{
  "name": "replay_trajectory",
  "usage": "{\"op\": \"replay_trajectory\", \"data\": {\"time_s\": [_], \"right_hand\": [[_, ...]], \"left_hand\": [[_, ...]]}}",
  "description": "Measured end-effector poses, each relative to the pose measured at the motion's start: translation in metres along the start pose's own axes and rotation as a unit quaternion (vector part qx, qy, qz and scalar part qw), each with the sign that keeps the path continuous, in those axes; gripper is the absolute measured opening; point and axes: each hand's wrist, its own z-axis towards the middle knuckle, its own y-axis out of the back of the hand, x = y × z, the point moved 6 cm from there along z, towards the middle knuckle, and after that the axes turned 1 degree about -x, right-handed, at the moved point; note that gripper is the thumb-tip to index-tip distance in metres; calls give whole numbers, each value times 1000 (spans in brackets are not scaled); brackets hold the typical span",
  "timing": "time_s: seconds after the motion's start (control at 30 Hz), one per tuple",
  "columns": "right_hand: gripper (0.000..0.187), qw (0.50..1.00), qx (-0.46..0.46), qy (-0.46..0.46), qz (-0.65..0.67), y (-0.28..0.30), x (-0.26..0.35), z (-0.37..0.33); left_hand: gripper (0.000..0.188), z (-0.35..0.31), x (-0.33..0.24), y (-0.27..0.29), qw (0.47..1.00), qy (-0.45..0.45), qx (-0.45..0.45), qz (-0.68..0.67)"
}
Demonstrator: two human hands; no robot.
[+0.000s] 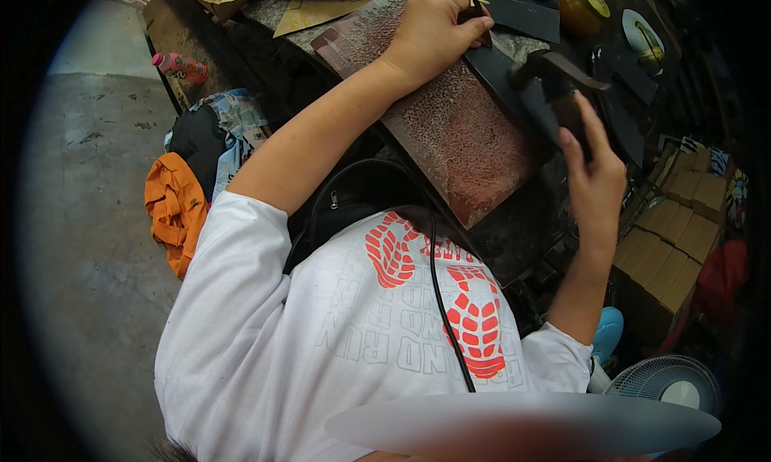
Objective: The person repeatedly rubs the edges of a black leather piece with a small rectangular tool on a workbench. The person holds the leather with the left hand and moves the tool along the edge with the right hand, occasionally repositioning the leather to access different sections.
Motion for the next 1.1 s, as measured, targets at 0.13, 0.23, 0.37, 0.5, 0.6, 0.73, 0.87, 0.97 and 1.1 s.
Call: {"op": "replay_trajectory", "data": {"time_s": [0.13,0.23,0.37,0.5,0.6,0.73,0.87,0.97,1.1], "right_hand": [[42,990,-50,87,99,73,56,24],[48,929,128,140,318,89,81,38],[40,984,-27,66,160,35,49,25],[44,998,-37,-15,55,-5,-19,-7],[42,994,-31,-90,60,-13,-40,-8],[43,960,-38,-170,219,-20,-24,5],[44,940,-10,-181,289,-25,-4,-10],[44,954,45,-144,257,-25,5,-26],[44,999,-13,-7,34,-13,15,-26]], "left_hand": [[17,-1,-15,-3,986,-99,18,134],[14,-7,-31,-10,961,-185,19,206],[14,-16,-48,-23,924,-293,9,246],[14,-11,-37,-18,943,-242,-16,228],[17,-4,-21,-13,963,-178,-31,198],[20,1,-15,-8,980,-143,-15,141],[13,11,-24,-2,978,-127,71,146],[12,16,-24,3,980,-70,149,114],[13,13,-19,4,984,-69,106,125]]}}
